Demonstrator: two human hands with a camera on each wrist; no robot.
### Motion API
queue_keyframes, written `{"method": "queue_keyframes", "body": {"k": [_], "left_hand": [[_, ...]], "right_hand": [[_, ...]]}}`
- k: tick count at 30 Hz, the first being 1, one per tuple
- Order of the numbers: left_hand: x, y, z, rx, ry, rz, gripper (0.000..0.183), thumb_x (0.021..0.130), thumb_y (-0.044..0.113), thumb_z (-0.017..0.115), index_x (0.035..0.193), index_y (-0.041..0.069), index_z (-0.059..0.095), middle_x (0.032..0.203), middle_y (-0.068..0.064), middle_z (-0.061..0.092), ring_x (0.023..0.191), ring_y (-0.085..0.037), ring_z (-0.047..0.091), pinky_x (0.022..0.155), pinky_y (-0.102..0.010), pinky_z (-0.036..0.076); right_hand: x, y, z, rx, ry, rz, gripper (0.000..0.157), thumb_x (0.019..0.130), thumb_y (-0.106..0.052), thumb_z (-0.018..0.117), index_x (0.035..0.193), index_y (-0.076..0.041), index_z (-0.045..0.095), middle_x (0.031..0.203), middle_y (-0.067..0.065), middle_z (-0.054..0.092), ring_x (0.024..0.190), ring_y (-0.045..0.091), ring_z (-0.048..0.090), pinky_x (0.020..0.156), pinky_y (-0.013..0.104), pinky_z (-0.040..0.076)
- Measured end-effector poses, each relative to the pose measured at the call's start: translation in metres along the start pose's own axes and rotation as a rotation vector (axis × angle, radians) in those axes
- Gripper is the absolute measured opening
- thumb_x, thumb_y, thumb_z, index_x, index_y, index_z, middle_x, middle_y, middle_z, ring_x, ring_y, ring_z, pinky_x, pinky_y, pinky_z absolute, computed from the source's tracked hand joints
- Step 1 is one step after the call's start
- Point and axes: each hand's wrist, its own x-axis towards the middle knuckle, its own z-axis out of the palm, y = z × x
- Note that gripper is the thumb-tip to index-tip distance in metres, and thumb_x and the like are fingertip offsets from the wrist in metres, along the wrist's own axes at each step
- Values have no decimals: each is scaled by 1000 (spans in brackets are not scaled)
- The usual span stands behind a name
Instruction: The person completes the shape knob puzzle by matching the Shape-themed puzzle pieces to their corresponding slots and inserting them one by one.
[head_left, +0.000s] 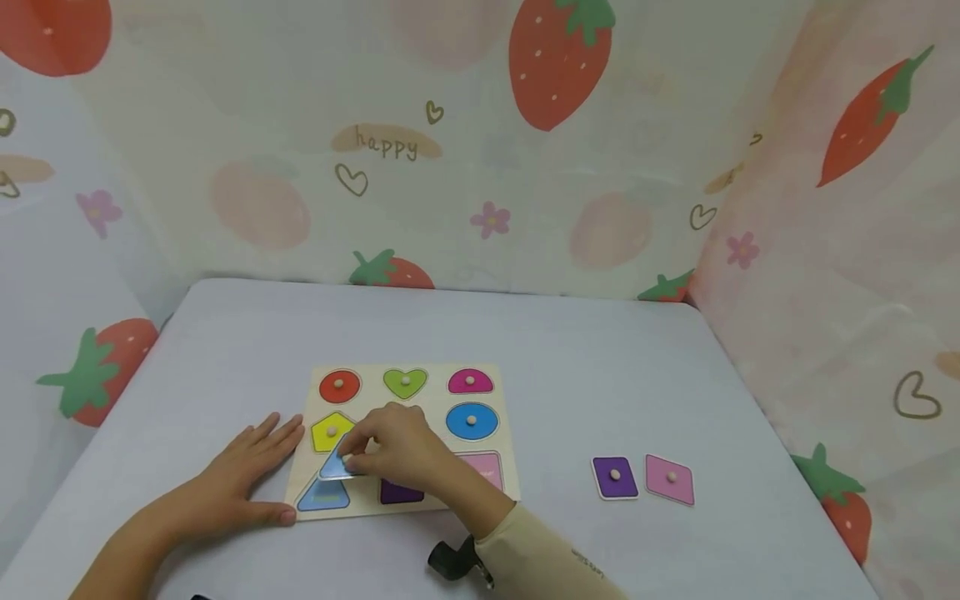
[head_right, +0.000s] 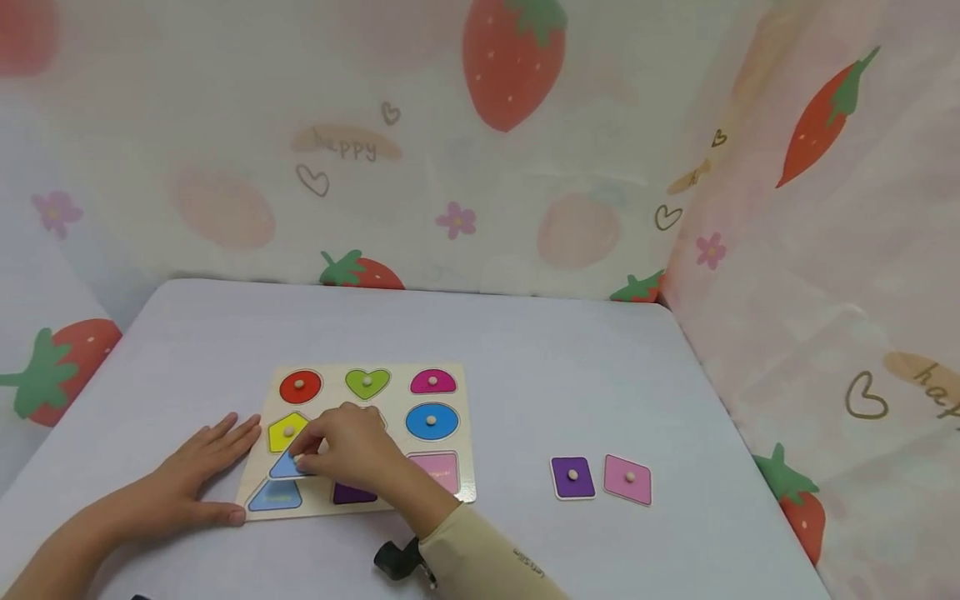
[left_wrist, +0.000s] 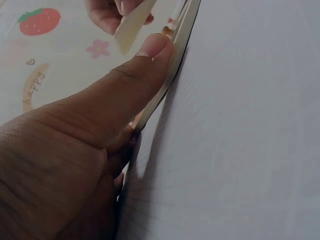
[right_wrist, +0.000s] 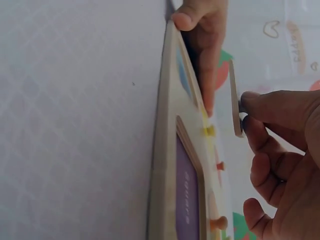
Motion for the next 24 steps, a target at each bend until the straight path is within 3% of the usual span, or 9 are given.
{"method": "queue_keyframes", "body": {"k": [6,10,14,19,24], "left_hand": [[1,-2,1,5,-7,17,114,75,72,74,163,17,28,171,-5,23,158,-38,4,120,-20,-19],[-1,-2,1,17,-6,24,114,75,73,74,163,15,28,170,-6,24,158,-38,5,117,-15,-20],[-3,-1,-1,5,-13,18,114,75,72,74,163,17,28,171,-5,23,158,-38,5,119,-17,-20],[-2,0,-2,-8,-16,6,114,75,71,76,163,18,28,171,-6,23,158,-39,4,125,-30,-17],[-2,1,-3,-6,-14,6,115,74,71,76,163,17,28,171,-7,23,158,-40,4,127,-38,-14]], "right_hand": [[2,-2,12,33,-15,41,12,88,-28,82,97,-35,82,69,-27,60,81,-4,52,72,16,45],[4,-6,21,50,-37,47,9,88,-27,83,95,-33,83,67,-25,60,75,-4,53,64,15,46],[5,-10,28,10,-54,45,8,89,-30,82,96,-34,82,65,-26,59,78,-5,52,71,17,45],[7,-13,32,-29,-65,36,9,90,-33,81,98,-37,82,65,-29,58,82,-6,52,82,24,41],[9,-17,32,-30,-84,20,8,89,-31,81,96,-35,82,65,-29,60,78,-8,53,75,17,42]]}}
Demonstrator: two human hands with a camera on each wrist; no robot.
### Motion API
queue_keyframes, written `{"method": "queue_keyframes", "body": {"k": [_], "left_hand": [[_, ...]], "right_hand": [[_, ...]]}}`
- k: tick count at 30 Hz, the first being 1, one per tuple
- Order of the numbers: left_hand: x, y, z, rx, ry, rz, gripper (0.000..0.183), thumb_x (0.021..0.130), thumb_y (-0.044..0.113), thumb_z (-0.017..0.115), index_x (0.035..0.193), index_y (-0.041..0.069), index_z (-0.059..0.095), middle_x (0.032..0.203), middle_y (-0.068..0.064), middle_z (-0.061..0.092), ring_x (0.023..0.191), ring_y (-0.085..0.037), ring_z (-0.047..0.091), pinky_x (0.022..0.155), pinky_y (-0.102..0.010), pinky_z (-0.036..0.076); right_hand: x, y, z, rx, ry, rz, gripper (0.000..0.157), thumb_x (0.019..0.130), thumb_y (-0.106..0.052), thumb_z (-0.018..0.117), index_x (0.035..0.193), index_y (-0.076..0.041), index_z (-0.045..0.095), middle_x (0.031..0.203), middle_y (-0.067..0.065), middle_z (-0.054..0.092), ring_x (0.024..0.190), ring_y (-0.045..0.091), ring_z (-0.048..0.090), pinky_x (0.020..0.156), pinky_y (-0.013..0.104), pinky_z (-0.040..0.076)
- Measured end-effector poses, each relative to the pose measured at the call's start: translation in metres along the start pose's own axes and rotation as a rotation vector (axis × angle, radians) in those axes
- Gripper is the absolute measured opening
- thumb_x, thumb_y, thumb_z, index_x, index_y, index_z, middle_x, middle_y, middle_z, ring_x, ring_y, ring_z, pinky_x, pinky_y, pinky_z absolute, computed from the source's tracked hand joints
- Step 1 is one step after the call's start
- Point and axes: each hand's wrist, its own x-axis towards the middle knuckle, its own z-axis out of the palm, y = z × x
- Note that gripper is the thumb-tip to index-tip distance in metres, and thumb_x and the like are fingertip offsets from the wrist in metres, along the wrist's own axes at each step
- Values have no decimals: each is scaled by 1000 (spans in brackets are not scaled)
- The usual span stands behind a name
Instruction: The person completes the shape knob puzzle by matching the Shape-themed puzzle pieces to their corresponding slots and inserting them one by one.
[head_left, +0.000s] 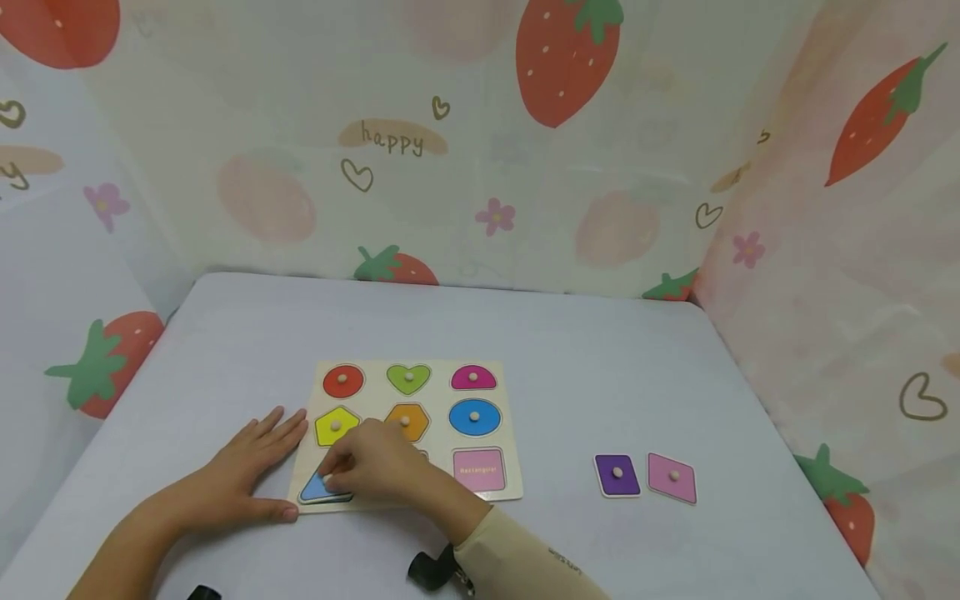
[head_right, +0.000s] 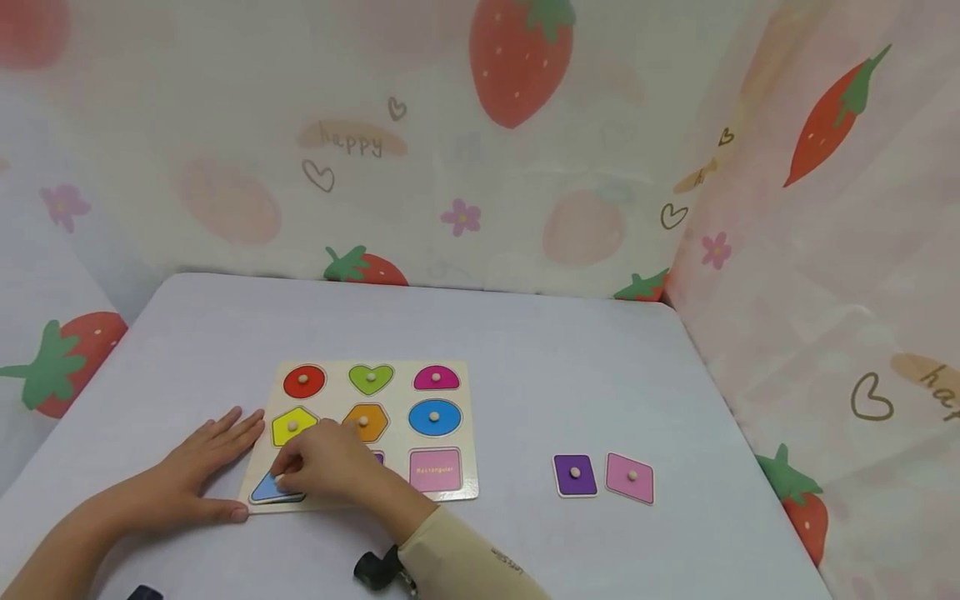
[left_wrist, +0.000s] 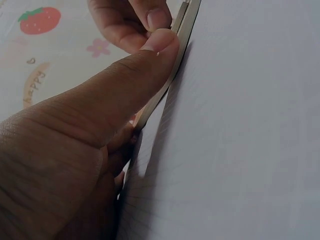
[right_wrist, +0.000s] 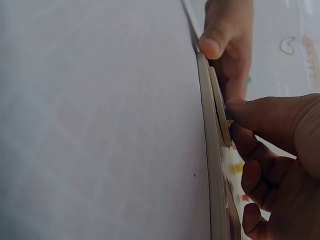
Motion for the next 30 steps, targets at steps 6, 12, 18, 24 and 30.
{"method": "queue_keyframes", "body": {"k": [6,12,18,24,30], "left_hand": [[0,-2,-1,2,6,18,115,74,71,76,163,15,27,171,-8,22,158,-40,4,126,-36,-16],[1,-3,1,12,2,16,117,73,73,75,163,15,28,171,-7,23,158,-39,4,123,-26,-18],[1,-1,0,20,1,5,118,73,73,75,163,15,27,171,-6,23,158,-39,4,124,-29,-18],[2,-1,-1,15,-18,-29,119,71,72,78,164,17,27,171,-5,21,159,-38,2,127,-43,-12],[1,1,-1,-16,-26,-40,118,72,69,79,164,17,27,172,-5,20,159,-39,1,127,-46,-12]], "right_hand": [[1,-4,0,15,-22,-10,8,90,-29,81,97,-33,82,65,-27,61,73,-8,54,69,15,42],[1,-3,0,-9,-27,-4,8,90,-32,81,97,-35,82,64,-28,60,75,-9,53,78,19,39],[1,-2,-1,-6,-28,-6,6,89,-31,82,94,-34,82,63,-27,60,72,-7,54,71,16,41],[0,-4,-2,-6,-31,10,6,89,-31,82,94,-33,82,63,-26,60,72,-6,54,69,15,41],[-2,-6,-3,15,-40,36,6,89,-31,82,95,-33,82,64,-25,60,72,-5,55,65,14,45]]}}
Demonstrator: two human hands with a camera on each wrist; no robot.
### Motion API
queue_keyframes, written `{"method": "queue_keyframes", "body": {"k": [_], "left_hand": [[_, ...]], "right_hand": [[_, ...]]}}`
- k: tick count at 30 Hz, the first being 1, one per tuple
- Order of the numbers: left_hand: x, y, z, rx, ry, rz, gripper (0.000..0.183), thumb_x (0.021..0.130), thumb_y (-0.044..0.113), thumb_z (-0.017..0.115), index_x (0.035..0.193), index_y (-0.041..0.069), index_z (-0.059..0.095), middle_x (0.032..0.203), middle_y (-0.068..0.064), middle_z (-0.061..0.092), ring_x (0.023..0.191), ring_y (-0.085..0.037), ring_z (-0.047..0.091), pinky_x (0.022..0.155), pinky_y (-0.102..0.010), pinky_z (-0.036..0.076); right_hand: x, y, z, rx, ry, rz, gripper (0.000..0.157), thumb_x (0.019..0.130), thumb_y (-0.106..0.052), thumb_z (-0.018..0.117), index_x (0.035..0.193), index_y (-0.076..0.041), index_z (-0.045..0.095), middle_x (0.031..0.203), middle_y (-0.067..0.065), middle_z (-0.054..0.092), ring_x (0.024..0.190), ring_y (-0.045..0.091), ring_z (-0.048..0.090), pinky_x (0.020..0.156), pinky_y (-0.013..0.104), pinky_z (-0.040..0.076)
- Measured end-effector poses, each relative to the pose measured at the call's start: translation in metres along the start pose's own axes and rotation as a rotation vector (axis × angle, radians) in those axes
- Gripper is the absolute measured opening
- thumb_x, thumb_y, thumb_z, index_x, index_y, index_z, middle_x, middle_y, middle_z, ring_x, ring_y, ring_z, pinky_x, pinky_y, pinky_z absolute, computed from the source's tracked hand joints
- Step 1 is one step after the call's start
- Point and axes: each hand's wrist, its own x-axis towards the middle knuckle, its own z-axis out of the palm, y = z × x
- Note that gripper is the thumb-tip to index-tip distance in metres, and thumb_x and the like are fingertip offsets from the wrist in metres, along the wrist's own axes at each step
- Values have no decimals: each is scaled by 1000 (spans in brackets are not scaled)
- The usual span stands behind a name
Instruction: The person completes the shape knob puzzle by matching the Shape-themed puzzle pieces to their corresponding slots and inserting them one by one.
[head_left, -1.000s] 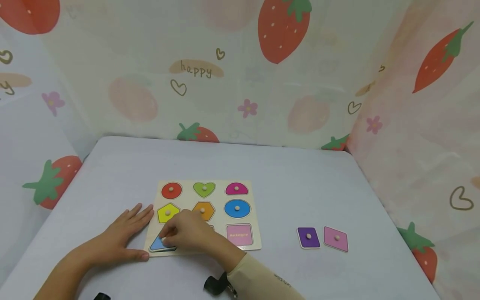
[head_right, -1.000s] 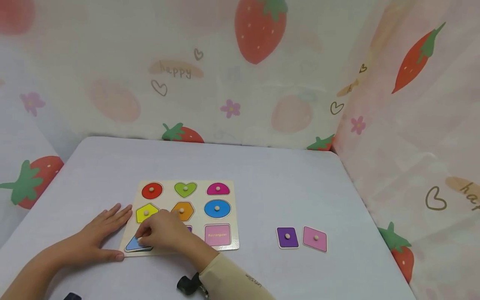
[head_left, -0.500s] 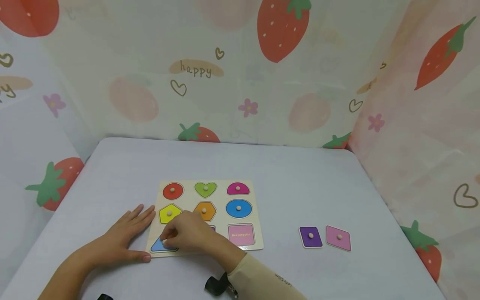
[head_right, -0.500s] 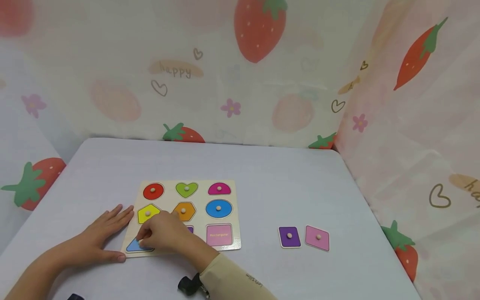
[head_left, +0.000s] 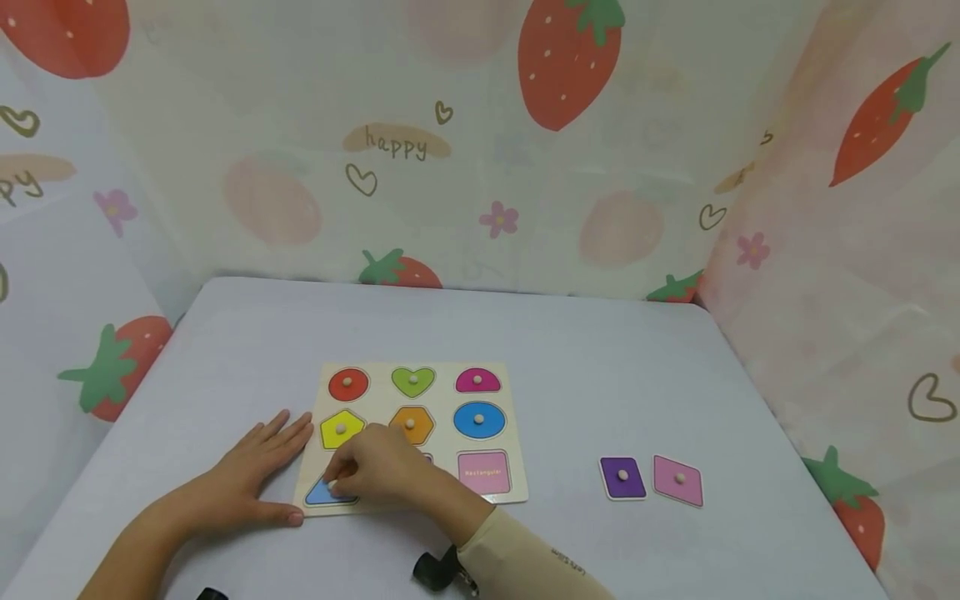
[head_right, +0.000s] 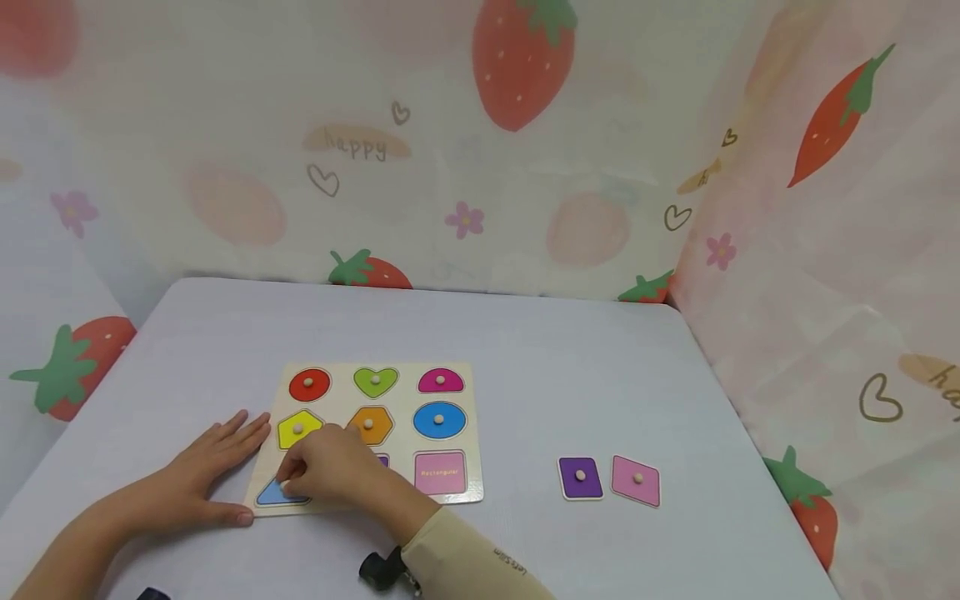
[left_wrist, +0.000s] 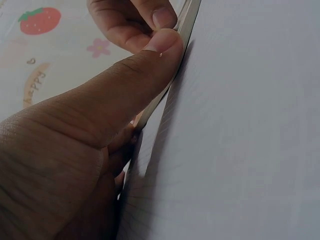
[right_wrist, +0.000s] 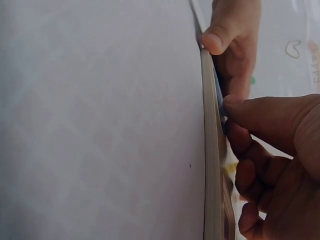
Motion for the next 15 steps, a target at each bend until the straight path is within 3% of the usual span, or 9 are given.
{"method": "queue_keyframes", "body": {"k": [4,10,15], "left_hand": [[0,1,0,8,6,7,118,72,70,79,164,17,27,171,-5,21,159,-39,2,127,-41,-14],[0,3,-1,2,8,-1,118,71,68,80,163,16,28,171,-6,21,158,-39,1,127,-52,-9],[-1,4,0,6,7,-14,119,70,69,80,163,17,28,171,-5,21,159,-39,0,127,-57,-6]], "right_hand": [[-1,3,-3,-5,-4,-16,10,89,-32,82,100,-33,82,69,-26,62,75,-5,55,69,14,46],[-4,9,-18,-73,32,-71,27,87,-32,83,114,-34,79,82,-26,64,87,-3,52,75,16,43],[-14,21,-36,-87,56,-130,27,92,-29,78,118,-31,78,90,-23,67,94,1,55,81,19,45]]}}
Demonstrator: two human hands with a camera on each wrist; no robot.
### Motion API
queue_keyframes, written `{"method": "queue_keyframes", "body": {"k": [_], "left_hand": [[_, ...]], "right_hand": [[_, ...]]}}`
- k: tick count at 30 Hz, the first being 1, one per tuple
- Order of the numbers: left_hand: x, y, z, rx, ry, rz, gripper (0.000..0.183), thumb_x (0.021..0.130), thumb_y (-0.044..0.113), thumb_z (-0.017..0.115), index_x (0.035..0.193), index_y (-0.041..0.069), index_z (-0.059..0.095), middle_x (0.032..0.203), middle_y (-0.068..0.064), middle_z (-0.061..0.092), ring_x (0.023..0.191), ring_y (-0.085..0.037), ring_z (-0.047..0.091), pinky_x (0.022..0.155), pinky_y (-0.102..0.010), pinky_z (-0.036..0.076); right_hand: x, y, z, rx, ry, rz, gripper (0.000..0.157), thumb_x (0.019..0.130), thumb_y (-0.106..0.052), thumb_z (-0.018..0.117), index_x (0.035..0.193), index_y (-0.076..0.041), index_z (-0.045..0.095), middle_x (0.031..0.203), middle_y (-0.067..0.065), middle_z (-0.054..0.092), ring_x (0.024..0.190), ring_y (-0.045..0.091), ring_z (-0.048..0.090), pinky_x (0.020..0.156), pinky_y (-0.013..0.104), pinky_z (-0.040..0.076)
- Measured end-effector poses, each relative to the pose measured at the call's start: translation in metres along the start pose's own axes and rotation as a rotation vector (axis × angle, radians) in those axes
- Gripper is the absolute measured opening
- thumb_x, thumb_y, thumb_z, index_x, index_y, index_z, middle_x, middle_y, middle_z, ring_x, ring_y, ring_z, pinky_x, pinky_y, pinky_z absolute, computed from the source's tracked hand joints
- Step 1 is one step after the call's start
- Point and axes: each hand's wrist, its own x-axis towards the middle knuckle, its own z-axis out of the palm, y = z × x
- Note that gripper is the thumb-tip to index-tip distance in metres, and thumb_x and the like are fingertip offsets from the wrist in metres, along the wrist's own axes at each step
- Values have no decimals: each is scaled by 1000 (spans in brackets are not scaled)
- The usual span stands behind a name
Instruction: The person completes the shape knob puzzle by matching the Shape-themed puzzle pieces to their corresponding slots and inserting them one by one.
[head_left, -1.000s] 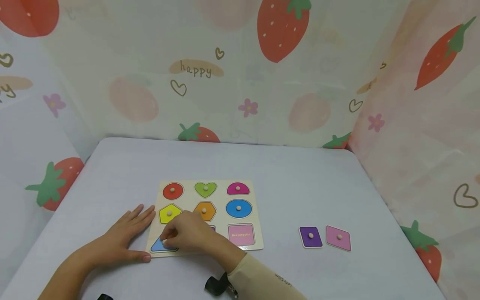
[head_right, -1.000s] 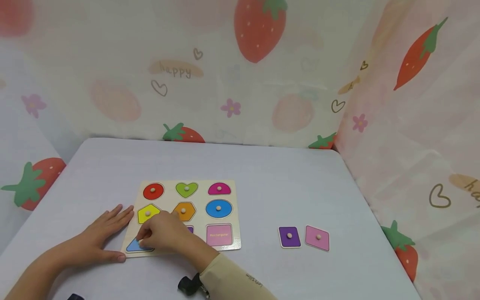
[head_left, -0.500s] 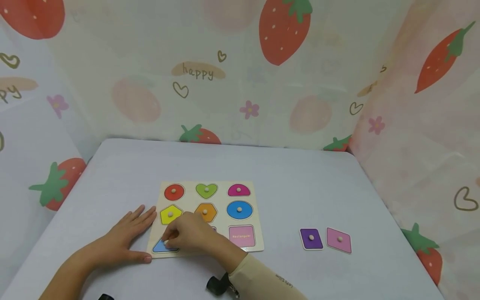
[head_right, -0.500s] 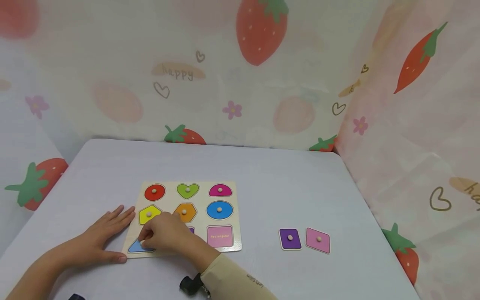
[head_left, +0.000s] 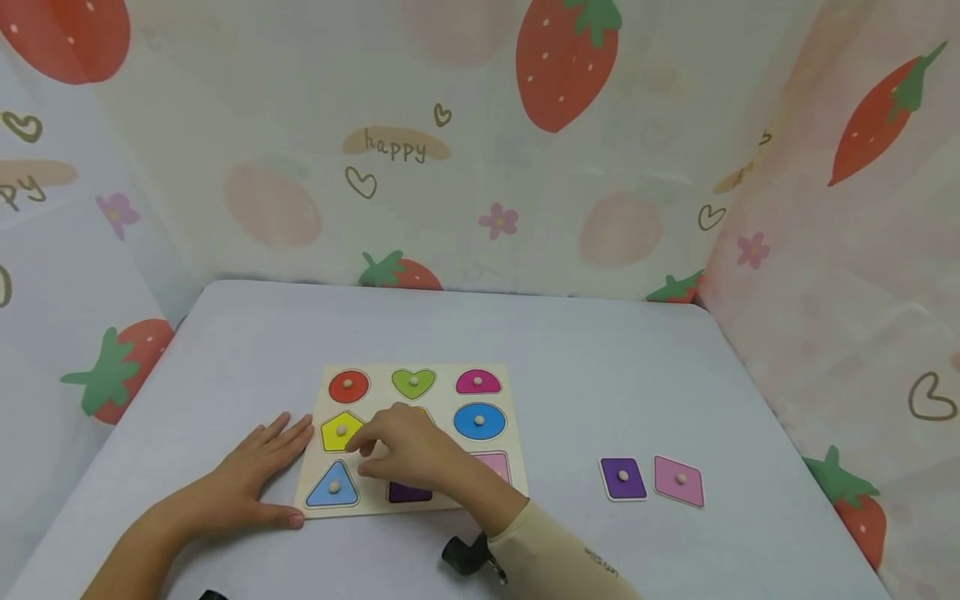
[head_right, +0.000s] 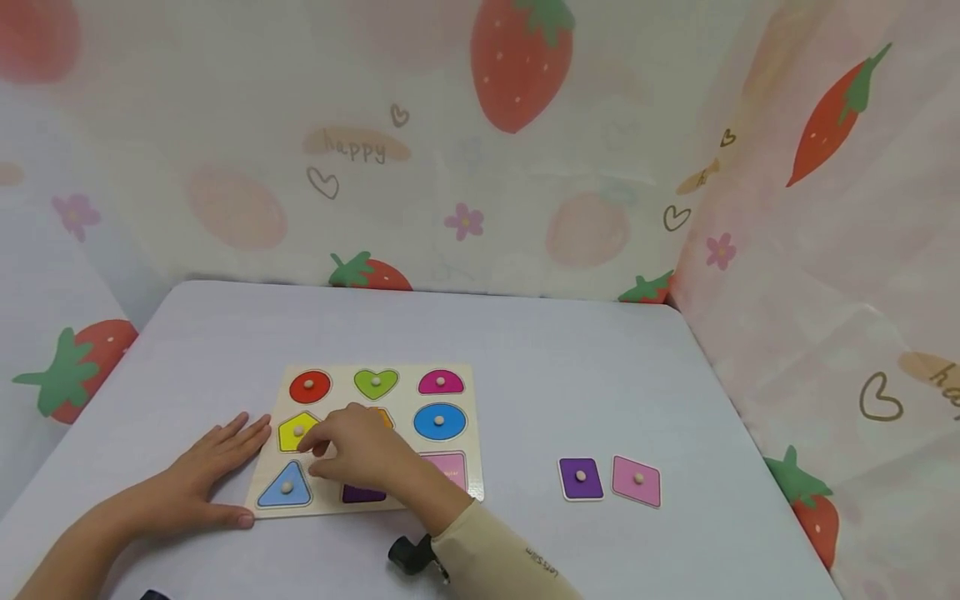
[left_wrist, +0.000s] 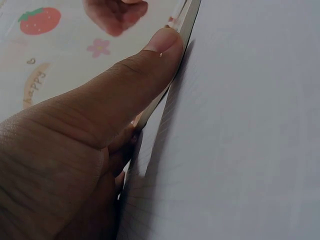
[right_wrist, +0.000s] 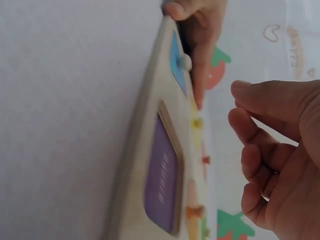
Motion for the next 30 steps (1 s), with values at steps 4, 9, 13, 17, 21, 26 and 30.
{"method": "queue_keyframes", "body": {"k": [4,9,13,17,21,26,30], "left_hand": [[0,-1,1,13,6,-10,121,69,70,80,163,16,27,171,-6,21,158,-39,1,127,-54,-7],[0,-1,4,24,14,-7,122,69,72,79,163,16,27,171,-5,21,159,-38,2,126,-36,-15],[0,-4,5,39,22,-5,122,68,73,78,163,16,27,171,-5,21,159,-38,2,122,-26,-19],[-1,-6,6,38,28,0,121,69,73,78,164,17,27,171,-5,21,159,-38,3,120,-22,-20],[-3,-6,7,32,29,10,120,70,74,77,163,18,28,171,-4,21,159,-38,3,116,-14,-21],[-1,-7,7,36,26,17,119,71,75,76,164,20,27,172,-2,20,159,-38,3,115,-13,-21],[1,-6,6,44,26,14,118,71,75,75,164,21,26,172,-1,20,159,-37,2,117,-15,-21]], "right_hand": [[-14,11,-16,12,54,-48,26,93,-27,77,119,-26,78,93,-19,69,97,4,59,87,24,45],[-40,29,-39,74,99,-53,25,92,-24,78,117,-22,78,99,-15,71,104,9,60,93,28,46],[-59,46,-51,89,133,-36,24,93,-23,78,117,-20,78,107,-12,73,108,11,60,100,35,47],[-72,60,-58,88,169,-22,23,93,-23,78,115,-19,79,109,-9,75,112,12,59,106,44,44],[-84,68,-64,80,191,-30,20,92,-20,78,112,-19,79,106,-9,75,111,15,58,106,47,41],[-102,81,-66,75,234,-29,21,91,-18,79,112,-17,79,101,-7,74,107,15,56,100,45,44],[-117,95,-65,56,289,-9,23,89,-17,81,112,-18,79,100,-6,73,108,11,55,99,47,44]]}}
